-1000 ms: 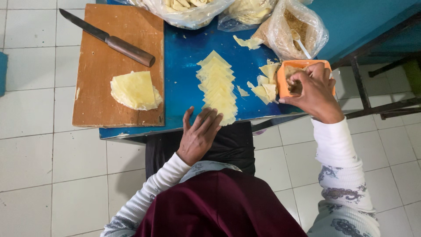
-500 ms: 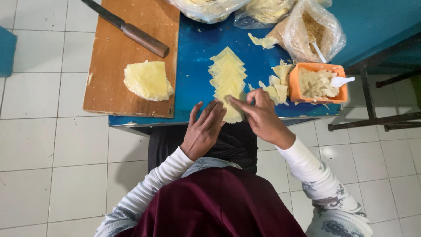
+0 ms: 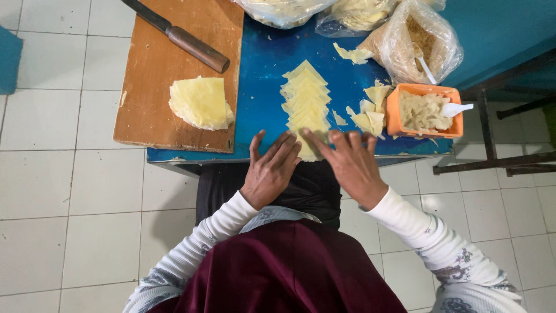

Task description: The person stacks thin pastry sheets one by one into an overlapping fan-shaped pile on a blue table, occasionally repositioning them, and uses a spoon to scoop filling from an orange plastic container and spread it onto the stacked sheets. Bags of dough pieces and a knife on a cutting board sit nearby.

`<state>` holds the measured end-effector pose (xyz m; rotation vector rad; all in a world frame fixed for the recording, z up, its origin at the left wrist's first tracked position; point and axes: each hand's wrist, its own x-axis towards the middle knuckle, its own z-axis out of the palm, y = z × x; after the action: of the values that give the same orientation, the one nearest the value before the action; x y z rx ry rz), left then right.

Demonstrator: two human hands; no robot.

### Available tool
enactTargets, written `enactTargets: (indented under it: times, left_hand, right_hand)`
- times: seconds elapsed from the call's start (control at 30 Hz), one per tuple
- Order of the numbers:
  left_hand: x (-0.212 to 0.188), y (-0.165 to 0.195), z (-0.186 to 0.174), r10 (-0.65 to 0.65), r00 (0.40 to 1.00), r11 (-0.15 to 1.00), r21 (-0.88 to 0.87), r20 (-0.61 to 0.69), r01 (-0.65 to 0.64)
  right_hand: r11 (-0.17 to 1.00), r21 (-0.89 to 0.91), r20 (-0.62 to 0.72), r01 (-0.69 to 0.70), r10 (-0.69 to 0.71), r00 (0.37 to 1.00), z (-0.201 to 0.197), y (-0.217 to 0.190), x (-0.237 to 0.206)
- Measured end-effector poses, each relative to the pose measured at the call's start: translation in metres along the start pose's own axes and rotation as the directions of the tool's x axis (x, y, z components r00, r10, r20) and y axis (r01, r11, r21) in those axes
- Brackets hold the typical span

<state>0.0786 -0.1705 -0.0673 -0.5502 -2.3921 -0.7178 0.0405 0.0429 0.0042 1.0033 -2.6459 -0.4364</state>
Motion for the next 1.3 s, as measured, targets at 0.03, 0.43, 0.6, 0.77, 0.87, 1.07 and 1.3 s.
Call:
enactTargets:
  times: [0.03,0.43,0.6,0.77,0.87,1.07,1.3]
  left_hand:
    - [0.001,0.0,-0.001,-0.01,1.0,1.0,-0.028,0.005,0.01]
    - [0.034,-0.006,-0.008,-0.074,0.991,0.993,-0.089,0.112,0.084]
    - [0.035,-0.005,-0.006,-0.076,0.99,0.997,-0.007,0.116,0.077]
    - [0.04,-0.009,-0.001,-0.099,0.988,0.995,0.001,0.119,0.099]
    - [0.045,-0.014,0.001,-0.081,0.994,0.996,0.035,0.077,0.078]
    - [0.048,-0.016,0.0,-0.071,0.993,0.996,0.06,0.091,0.066]
    - [0.054,-0.021,0.001,-0.069,0.992,0.997,0.029,0.104,0.067]
  right_hand:
    - [0.999,-0.039,0.007,0.007,-0.007,1.0,0.001,-0.004,-0.001]
    - [0.976,-0.207,-0.045,-0.063,0.055,0.998,0.025,0.003,0.015]
    - [0.989,0.067,-0.042,-0.13,0.133,0.99,0.025,0.021,0.022]
    - [0.529,0.848,-0.007,-0.032,0.071,0.997,0.031,0.038,0.041]
    - [0.74,0.668,-0.018,-0.078,0.121,0.992,0.034,0.029,0.047]
    - [0.995,-0.028,-0.083,-0.099,0.096,0.992,0.014,0.029,0.036]
    - [0.993,-0.107,-0.047,0.045,-0.05,0.998,0.012,0.038,0.034]
